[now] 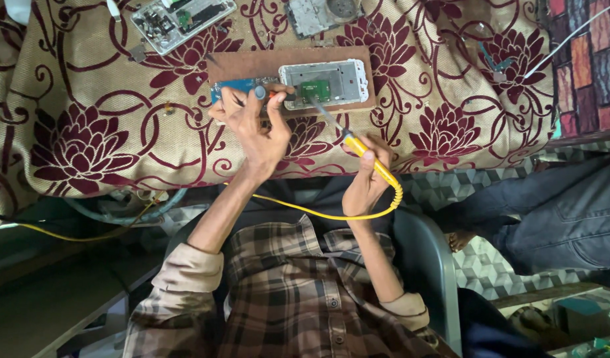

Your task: The person uses a soldering iron and a desoldering pump to work on a disassembled mobile phone motherboard. They repeatedly apply heat and suction to specific points on the circuit board while holding the device steady.

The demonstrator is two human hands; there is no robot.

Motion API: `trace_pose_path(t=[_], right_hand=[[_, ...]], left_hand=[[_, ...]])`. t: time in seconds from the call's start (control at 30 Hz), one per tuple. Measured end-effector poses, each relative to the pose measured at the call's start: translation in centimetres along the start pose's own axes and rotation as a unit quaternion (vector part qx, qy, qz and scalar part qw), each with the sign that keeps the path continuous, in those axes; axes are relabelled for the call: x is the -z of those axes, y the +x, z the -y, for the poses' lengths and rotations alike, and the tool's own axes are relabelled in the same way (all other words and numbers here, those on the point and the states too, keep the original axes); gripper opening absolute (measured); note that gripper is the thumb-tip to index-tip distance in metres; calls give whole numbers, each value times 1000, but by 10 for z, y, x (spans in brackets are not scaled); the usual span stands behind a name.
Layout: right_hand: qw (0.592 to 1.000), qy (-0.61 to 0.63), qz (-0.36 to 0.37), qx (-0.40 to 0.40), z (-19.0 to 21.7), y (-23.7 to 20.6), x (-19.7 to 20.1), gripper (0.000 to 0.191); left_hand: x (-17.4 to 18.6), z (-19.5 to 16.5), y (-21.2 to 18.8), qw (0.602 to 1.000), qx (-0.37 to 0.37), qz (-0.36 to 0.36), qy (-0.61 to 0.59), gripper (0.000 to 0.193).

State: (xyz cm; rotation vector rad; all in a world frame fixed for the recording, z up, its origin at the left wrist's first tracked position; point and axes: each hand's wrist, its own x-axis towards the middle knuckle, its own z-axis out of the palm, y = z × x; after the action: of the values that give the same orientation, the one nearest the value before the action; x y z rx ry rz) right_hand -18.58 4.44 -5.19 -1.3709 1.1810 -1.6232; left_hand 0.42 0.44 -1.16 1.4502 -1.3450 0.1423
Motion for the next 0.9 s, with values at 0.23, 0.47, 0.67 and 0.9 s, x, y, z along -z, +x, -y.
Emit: trace_pose_path(t=[0.23, 0.47, 0.67, 0.9], right_hand=[[996, -62, -41, 41, -2, 8, 8, 32], [999, -44, -18, 16, -1, 9, 10, 32], [998, 8, 9, -54, 3, 10, 4, 31], [999, 3, -30, -42, 2, 6, -1, 30]], left_hand=[[1, -2, 2, 1000, 1, 6, 1, 3], [1, -1, 3, 1000, -11, 10, -7, 4], [2, -2, 3, 1000, -6, 1, 1, 4], [1, -1, 3, 1000, -4, 3, -3, 5]])
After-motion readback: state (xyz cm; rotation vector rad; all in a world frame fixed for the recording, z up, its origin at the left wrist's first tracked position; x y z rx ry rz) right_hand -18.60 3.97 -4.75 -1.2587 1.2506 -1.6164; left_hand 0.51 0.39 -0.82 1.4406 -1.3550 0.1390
